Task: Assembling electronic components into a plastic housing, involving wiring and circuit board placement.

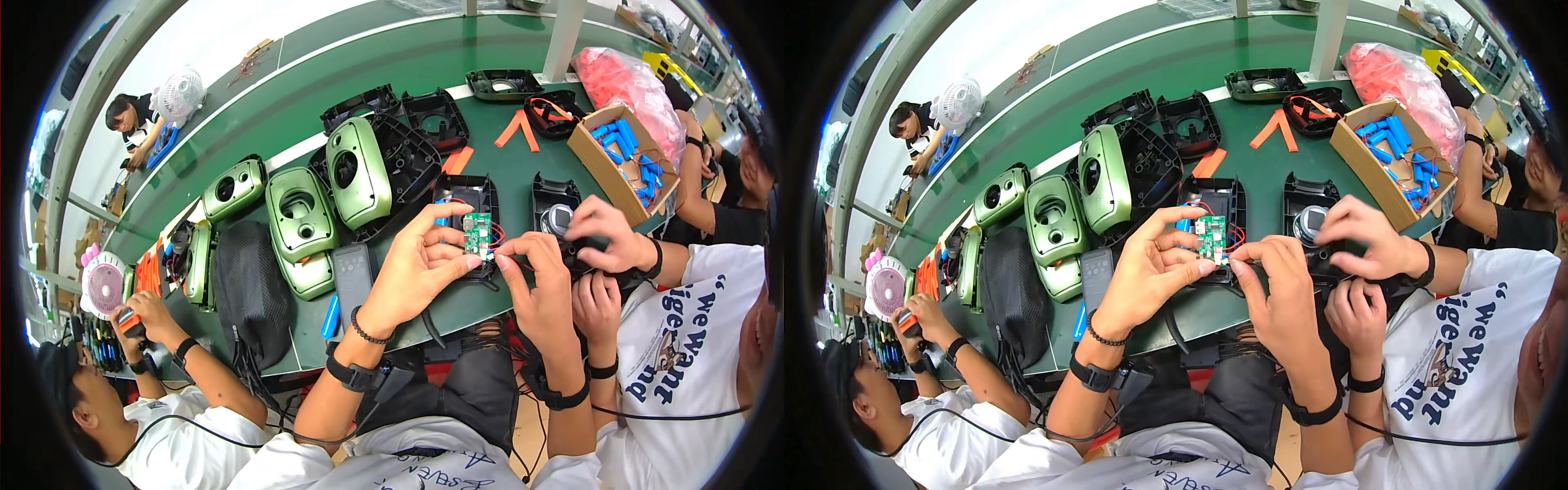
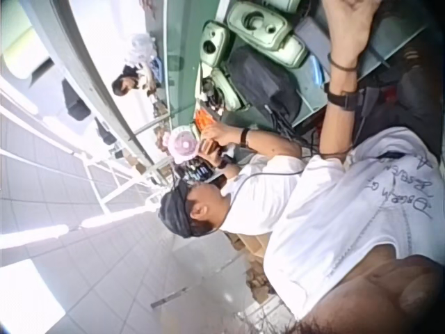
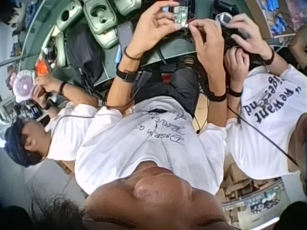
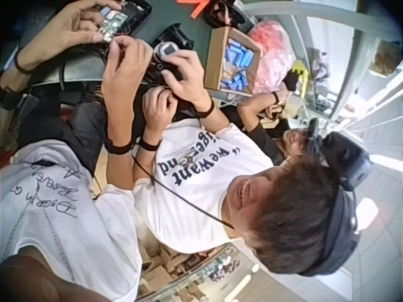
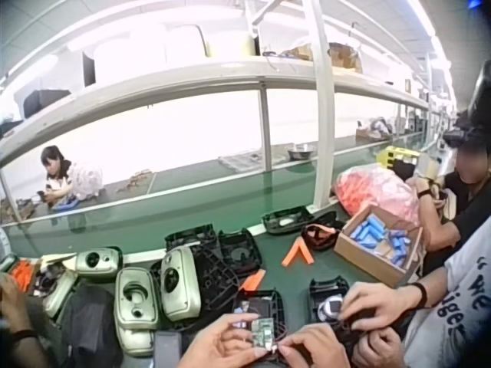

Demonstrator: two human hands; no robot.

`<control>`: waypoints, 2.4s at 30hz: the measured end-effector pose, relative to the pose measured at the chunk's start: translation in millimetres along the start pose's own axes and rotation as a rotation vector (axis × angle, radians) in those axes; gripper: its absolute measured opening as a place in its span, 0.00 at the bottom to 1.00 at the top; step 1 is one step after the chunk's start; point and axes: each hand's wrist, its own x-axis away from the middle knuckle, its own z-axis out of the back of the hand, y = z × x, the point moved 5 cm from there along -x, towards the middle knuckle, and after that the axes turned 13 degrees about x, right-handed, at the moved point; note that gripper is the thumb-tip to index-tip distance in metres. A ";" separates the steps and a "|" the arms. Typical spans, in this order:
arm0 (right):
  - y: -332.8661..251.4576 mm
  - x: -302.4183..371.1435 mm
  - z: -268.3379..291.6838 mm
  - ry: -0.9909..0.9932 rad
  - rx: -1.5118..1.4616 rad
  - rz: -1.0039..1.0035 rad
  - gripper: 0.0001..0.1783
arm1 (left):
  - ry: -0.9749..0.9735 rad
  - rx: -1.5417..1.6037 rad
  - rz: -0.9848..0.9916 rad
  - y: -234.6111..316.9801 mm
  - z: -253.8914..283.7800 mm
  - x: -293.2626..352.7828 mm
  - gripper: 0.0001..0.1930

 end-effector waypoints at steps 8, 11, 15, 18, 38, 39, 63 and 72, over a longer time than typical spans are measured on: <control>1.2 6.0 -8.6 0.000 0.033 -0.013 0.06 | -0.004 0.050 -0.010 -3.5 -1.4 2.5 0.32; 1.8 5.9 -10.4 0.023 0.002 -0.049 0.06 | 0.016 -0.009 -0.007 -0.1 -4.8 3.1 0.33; 1.2 6.4 -12.2 0.052 0.071 -0.029 0.06 | 0.011 -0.067 -0.034 1.2 -7.7 1.6 0.34; -1.7 7.1 -12.0 0.092 0.145 0.004 0.06 | 0.009 -0.105 -0.067 2.0 -9.1 1.8 0.34; -5.8 8.6 -26.0 0.171 0.251 0.009 0.08 | 0.077 -0.193 -0.139 1.7 -8.2 0.5 0.33; -7.0 8.0 -26.7 0.186 0.253 0.028 0.09 | 0.082 -0.181 -0.145 2.5 -7.9 1.0 0.33; -19.1 15.5 -31.7 0.219 0.259 0.046 0.10 | 0.047 -0.058 -0.088 1.3 -1.0 3.8 0.31; -19.8 20.1 -35.1 0.222 0.256 0.068 0.11 | 0.022 -0.064 -0.056 -0.1 -6.6 5.2 0.31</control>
